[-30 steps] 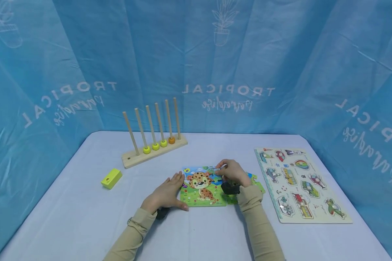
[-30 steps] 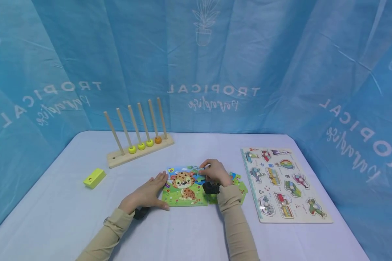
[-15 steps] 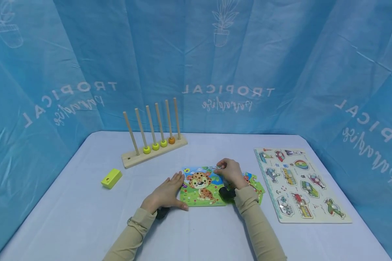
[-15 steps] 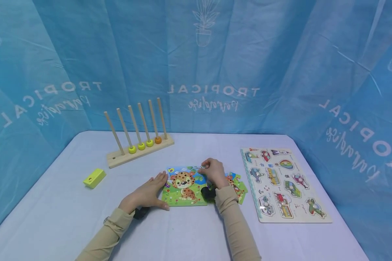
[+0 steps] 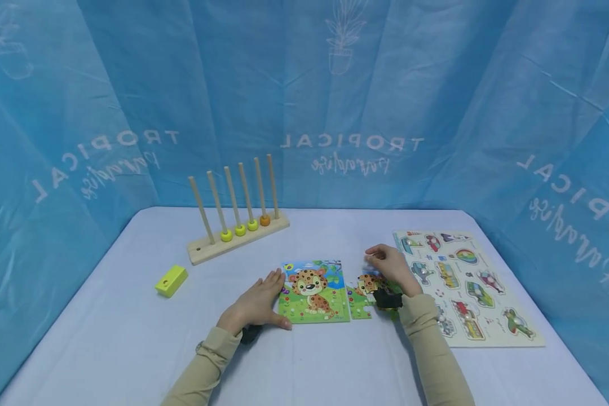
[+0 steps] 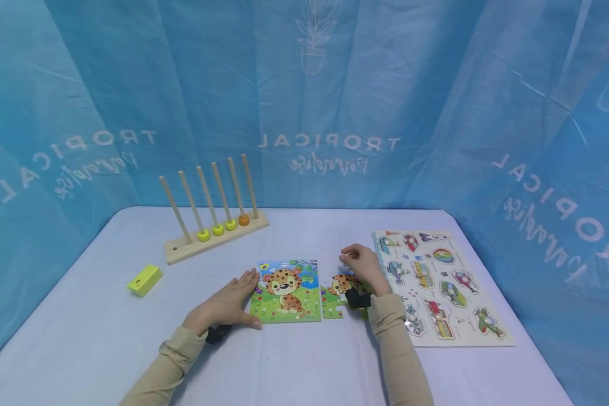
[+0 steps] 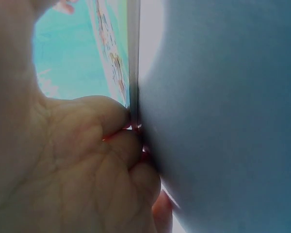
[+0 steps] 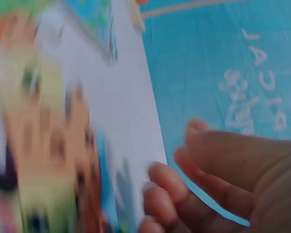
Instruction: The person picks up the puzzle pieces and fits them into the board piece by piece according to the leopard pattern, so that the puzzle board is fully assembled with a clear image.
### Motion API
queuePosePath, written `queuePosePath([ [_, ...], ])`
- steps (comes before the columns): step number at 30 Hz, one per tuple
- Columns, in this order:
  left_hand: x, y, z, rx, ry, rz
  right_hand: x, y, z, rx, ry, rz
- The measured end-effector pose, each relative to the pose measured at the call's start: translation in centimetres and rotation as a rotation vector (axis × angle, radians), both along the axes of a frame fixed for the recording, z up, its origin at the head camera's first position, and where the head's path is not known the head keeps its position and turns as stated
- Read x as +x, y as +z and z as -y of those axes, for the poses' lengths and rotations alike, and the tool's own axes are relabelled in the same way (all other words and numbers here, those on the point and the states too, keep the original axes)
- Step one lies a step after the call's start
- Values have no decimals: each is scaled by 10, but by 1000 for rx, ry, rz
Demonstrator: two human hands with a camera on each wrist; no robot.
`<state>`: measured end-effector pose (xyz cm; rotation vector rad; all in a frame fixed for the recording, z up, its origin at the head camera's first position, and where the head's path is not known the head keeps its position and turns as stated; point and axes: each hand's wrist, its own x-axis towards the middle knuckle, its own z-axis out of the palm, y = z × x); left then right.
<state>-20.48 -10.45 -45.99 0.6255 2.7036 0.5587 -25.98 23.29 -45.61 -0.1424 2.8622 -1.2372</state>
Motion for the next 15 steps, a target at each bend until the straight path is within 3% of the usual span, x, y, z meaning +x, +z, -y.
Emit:
queuePosePath([
  [6, -1, -1, 2, 0, 3, 1, 10, 3, -29, 0, 191, 111],
  [10, -1, -2, 1, 7, 0, -1, 12, 6, -31, 57, 297, 111],
  [15, -2, -2, -1, 4, -4, -6, 14, 9, -25, 136, 326, 130],
])
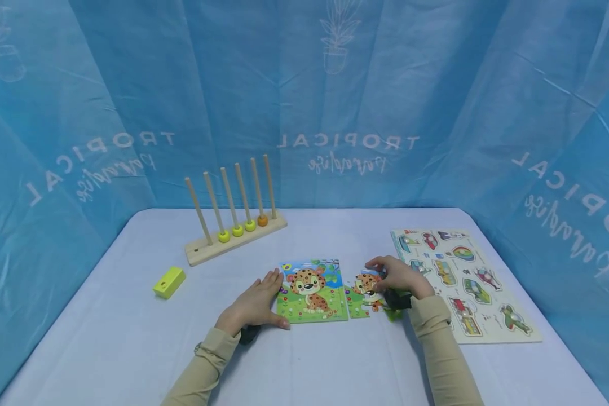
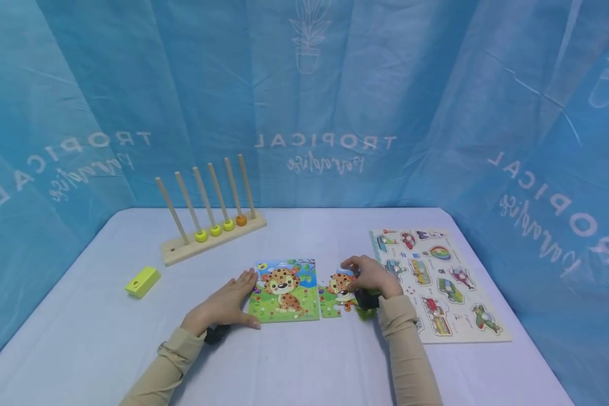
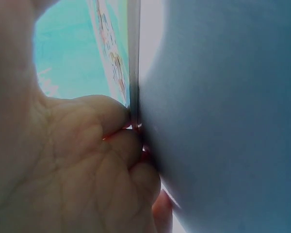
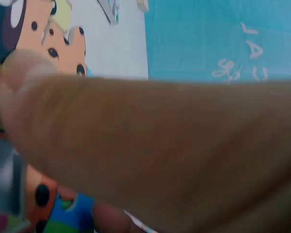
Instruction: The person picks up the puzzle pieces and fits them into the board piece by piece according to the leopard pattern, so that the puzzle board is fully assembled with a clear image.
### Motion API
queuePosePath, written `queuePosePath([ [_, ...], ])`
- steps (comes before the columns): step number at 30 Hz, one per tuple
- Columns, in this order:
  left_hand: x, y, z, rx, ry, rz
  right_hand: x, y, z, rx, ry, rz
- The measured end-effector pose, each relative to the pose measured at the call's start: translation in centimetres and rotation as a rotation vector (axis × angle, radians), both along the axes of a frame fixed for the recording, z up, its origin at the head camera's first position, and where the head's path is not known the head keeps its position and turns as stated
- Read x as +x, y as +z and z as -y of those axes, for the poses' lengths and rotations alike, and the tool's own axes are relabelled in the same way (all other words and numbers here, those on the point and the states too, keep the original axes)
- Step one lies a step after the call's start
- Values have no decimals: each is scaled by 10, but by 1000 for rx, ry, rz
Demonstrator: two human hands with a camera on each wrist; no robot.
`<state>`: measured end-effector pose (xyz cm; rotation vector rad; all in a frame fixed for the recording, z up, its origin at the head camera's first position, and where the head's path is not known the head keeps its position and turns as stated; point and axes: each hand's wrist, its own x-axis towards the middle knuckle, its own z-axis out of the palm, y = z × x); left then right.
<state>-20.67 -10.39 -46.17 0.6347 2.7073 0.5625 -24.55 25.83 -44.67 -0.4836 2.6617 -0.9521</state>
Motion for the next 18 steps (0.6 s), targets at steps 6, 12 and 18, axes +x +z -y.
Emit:
queuePosePath([
  [6, 2, 3, 0, 3, 4, -3, 0, 0, 5, -1, -82, 33],
  [12, 4, 4, -1, 11, 6, -6, -1, 1, 9, -66, -180, -60],
  [18, 5, 6, -1, 4, 13, -7, -4, 4, 19, -170, -201, -108],
])
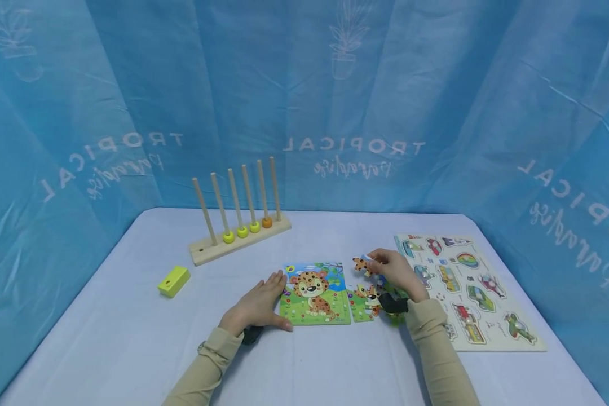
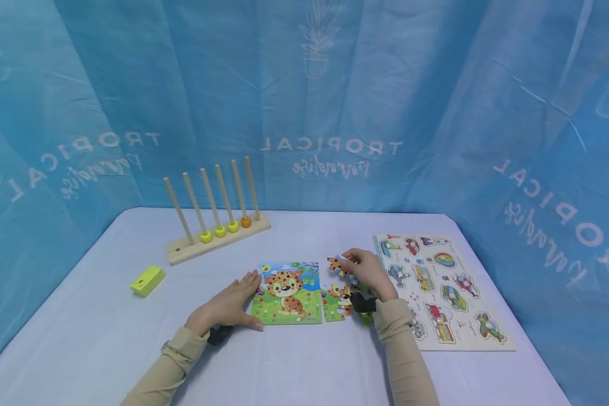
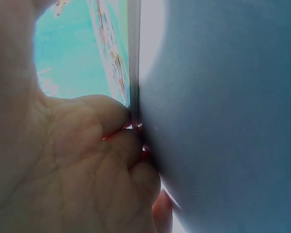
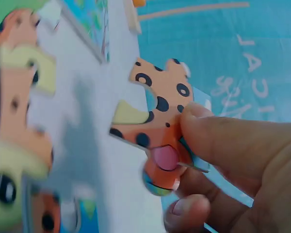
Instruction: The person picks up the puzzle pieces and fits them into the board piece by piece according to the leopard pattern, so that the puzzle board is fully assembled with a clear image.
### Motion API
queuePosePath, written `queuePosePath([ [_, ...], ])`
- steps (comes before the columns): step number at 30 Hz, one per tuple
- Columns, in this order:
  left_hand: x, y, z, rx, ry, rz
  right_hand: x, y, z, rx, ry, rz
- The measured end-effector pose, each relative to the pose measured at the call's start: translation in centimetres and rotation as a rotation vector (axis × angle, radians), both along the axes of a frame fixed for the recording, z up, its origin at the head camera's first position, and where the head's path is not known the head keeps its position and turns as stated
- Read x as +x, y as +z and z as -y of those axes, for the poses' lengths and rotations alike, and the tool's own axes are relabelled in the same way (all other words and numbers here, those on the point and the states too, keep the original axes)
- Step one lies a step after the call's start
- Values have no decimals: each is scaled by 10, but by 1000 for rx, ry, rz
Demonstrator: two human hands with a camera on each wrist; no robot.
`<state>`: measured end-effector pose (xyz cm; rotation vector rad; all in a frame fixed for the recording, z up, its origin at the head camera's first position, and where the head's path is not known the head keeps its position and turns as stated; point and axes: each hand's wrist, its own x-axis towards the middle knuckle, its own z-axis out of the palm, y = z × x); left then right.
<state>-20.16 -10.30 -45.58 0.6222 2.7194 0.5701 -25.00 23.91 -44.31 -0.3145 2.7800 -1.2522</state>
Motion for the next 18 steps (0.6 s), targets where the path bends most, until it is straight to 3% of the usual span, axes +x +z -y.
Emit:
queuePosePath([
  [5, -1, -2, 0, -6, -4, 0, -6, -2, 20, 0, 69, -5],
  [12, -2, -5, 0, -10, -9, 4, -7, 0, 72, -7, 187, 46],
  [18, -3, -4, 2, -17, -8, 6, -13, -7, 107, 23, 198, 82],
])
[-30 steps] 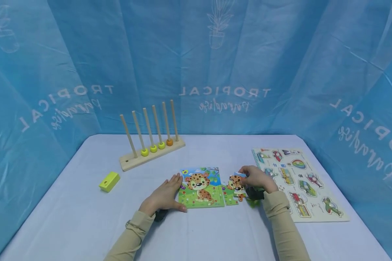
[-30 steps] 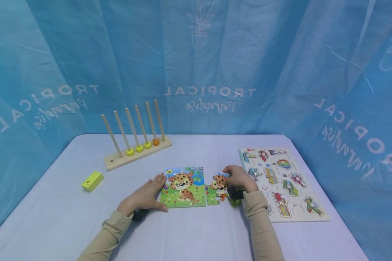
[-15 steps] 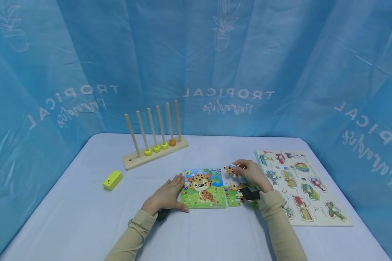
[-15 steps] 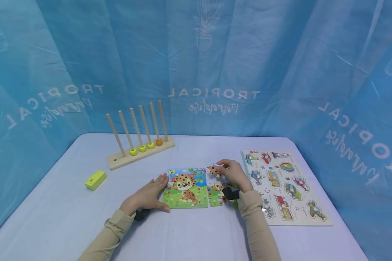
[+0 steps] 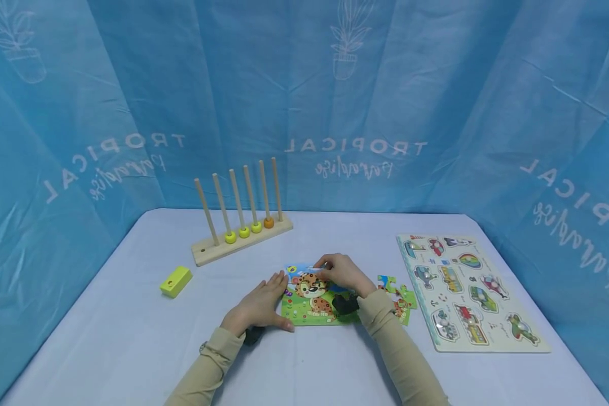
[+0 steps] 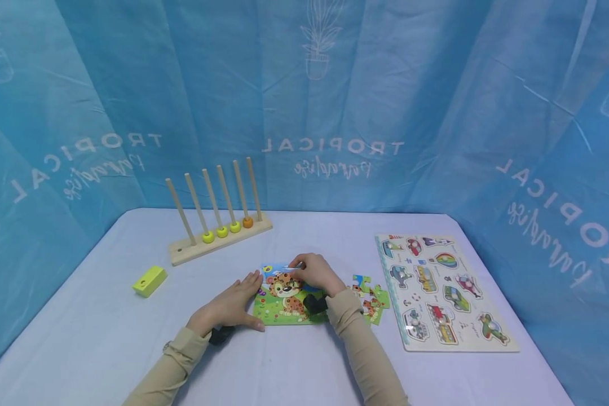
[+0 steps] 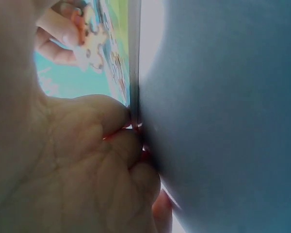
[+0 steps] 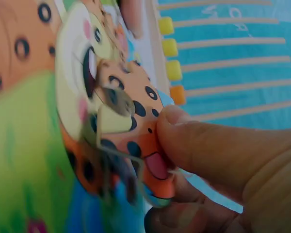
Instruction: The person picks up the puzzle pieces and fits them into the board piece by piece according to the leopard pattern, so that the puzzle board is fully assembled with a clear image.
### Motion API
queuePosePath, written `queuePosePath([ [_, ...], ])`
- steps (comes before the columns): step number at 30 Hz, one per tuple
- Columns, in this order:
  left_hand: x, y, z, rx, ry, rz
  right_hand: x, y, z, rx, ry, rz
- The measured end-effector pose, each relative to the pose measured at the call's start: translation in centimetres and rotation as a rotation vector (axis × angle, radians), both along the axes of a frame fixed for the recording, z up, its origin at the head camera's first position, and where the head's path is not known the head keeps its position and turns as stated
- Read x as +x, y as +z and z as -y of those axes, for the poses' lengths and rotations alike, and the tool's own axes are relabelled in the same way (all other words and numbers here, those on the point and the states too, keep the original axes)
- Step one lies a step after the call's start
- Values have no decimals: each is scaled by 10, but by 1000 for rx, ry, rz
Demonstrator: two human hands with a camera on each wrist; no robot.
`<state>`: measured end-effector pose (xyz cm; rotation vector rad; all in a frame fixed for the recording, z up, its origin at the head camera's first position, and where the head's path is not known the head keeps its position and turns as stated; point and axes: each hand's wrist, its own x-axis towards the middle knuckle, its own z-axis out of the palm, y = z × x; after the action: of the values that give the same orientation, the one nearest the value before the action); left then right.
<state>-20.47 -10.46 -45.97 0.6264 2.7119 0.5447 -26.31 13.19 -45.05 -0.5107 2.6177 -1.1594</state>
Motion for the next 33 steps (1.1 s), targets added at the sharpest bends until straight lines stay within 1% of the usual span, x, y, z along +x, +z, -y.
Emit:
queuePosePath([
  [4, 0, -1, 0, -2, -3, 0, 1, -6, 11, 32, -35, -4],
  [6, 0, 0, 1, 1, -4, -3, 1, -8, 13, 43, -56, -21],
  [9, -1, 1, 1, -2, -3, -12, 0, -10, 15, 36, -80, -34],
  [13, -1, 2, 1, -3, -4, -14, -1, -14, 13, 20, -85, -69],
  [20, 0, 1, 1, 1, -5, -4, 0, -20, 11, 67, -121, -247],
  [22, 0, 0, 1, 0, -2, -5, -1, -21, 14, 83, -117, -257],
  [26, -1, -1, 1, 8, -4, -9, -2, -20, 20, 130, -115, -247],
  [29, -2, -2, 0, 11, -9, -8, -2, -20, 23, 150, -134, -239],
  [33, -1, -1, 0, 4, -7, -6, 0, -20, 24, 171, -140, -264],
])
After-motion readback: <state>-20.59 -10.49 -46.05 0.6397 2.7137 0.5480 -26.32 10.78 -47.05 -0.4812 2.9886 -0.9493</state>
